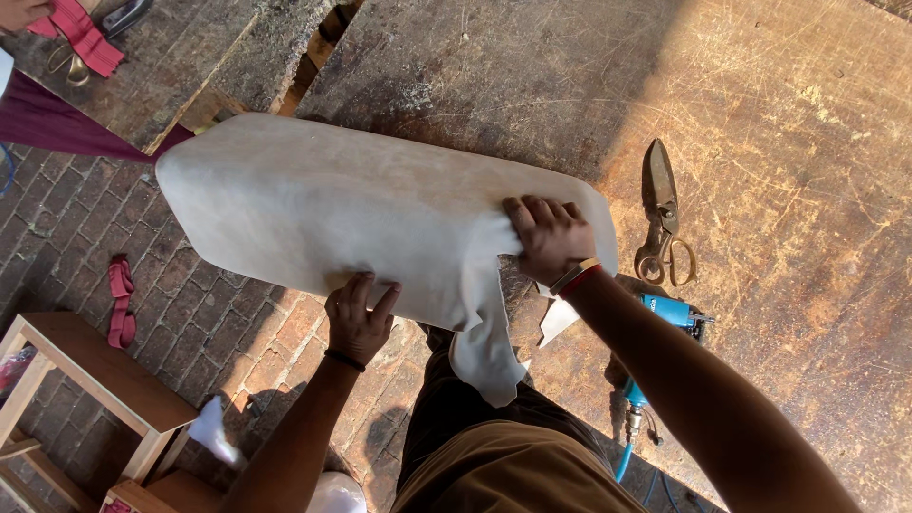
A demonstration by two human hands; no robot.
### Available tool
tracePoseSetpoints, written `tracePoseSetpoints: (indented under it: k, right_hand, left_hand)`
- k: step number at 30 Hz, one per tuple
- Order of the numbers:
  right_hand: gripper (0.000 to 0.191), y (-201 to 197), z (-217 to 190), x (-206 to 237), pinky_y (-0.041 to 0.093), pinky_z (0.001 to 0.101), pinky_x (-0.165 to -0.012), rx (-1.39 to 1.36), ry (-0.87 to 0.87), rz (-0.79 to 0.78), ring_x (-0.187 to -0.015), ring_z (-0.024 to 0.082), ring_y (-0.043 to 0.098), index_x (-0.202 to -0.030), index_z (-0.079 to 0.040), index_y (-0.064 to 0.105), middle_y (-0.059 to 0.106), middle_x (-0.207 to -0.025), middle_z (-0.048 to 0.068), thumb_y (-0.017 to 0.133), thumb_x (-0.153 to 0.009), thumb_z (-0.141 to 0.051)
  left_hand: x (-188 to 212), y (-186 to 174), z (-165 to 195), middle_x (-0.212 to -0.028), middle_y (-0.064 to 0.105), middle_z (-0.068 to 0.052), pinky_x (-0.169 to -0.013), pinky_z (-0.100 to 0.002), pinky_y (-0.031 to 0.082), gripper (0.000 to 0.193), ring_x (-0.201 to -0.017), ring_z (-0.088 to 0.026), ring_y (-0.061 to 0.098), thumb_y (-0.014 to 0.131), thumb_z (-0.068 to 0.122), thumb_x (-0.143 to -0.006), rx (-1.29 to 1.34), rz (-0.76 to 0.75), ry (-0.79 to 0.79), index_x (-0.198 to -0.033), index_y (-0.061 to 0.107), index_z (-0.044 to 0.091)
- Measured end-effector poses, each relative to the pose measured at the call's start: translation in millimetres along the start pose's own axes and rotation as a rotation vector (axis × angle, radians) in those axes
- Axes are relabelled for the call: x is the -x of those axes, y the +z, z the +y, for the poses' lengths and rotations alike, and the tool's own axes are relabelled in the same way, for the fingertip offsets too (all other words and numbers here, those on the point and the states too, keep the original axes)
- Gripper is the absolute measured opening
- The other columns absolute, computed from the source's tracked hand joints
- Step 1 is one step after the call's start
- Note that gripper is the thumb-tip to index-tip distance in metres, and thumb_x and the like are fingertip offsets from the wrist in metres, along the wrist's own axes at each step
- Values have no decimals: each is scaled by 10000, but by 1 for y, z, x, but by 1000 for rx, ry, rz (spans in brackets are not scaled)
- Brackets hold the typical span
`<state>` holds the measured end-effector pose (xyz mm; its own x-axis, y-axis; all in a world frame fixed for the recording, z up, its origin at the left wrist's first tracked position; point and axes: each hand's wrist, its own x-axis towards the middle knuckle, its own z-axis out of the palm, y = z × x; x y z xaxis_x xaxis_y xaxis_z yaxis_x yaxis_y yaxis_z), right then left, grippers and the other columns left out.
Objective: The person staples fabric onto a rectangular wooden frame using a pneumatic staple gun, trims excess fabric with shears, and folds edges to create a smooth finish. The finished piece is placed on a nearby sofa.
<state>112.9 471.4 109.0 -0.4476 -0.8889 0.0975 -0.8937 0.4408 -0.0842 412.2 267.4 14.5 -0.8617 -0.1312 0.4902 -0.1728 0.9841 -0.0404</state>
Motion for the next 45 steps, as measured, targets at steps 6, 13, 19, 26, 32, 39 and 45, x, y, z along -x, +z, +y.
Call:
tracePoseSetpoints:
  k: [6, 13, 19, 26, 32, 39, 45]
  right_hand:
    - [745, -58, 32, -44, 607, 391, -793, -106, 140, -583, -839, 259, 746, -1503, -290, 459, 757, -995, 91, 736, -812, -339]
    - [766, -53, 67, -22, 559, 447, -956, -232, 217, -630, -1064, 285, 708, -1431, -219, 536, 752, -1135, 91, 795, -717, -316]
    - [675, -15, 33, 26, 346, 476, -1122, -184, 155, 191, -1311, 240, 554, -1351, -195, 589, 647, -1365, 41, 813, -739, -368]
    - [579, -5, 32, 21, 356, 447, -1047, -349, 180, 243, -1248, 187, 594, -1274, -246, 702, 693, -1321, -39, 842, -716, -313]
    - [300, 26, 43, -12, 343, 437, -1032, -438, 223, 255, -1130, 168, 656, -1008, -206, 782, 757, -1158, -34, 845, -717, -253]
    - [200, 28, 57, -19, 331, 411, -997, -725, 205, 212, -946, 151, 634, -855, -201, 773, 741, -881, -75, 831, -674, -141]
    - [206, 14, 45, -21, 395, 404, -972, -648, 231, 376, -1021, 200, 654, -908, -177, 766, 751, -976, -28, 804, -721, -100]
  left_hand:
    - [-77, -59, -29, -1564, 451, -171, -1177, -505, 403, 733, -1403, -342, 503, 799, 193, -906, -44, 98, 148, -1532, 417, 202]
    - [-167, -134, 2, -1314, 640, -135, -971, -470, 469, 758, -1194, -285, 583, 777, 445, -830, -26, -283, 323, -1454, 512, 106]
    - [-175, -174, 65, -1362, 543, -140, -1053, -485, 430, 909, -1212, -290, 529, 641, 686, -789, 48, -884, 104, -1529, 464, 188]
    - [-269, -33, 26, -1561, 401, -210, -1126, -522, 331, 793, -1428, -382, 397, 444, 627, -984, 652, -889, 23, -1559, 382, 84]
    - [-319, 64, -10, -1226, 765, -116, -982, -361, 549, 478, -1142, -218, 712, 515, 412, -1004, 1131, -1242, -42, -1351, 667, 121]
    - [-334, 97, -3, -1107, 778, -125, -870, -334, 594, 341, -996, -219, 765, 583, 306, -979, 1289, -1172, 214, -1151, 743, 61]
    - [-346, 74, 15, -902, 764, -159, -753, -385, 603, 284, -787, -286, 766, 598, 276, -921, 922, -1104, 337, -939, 797, 74]
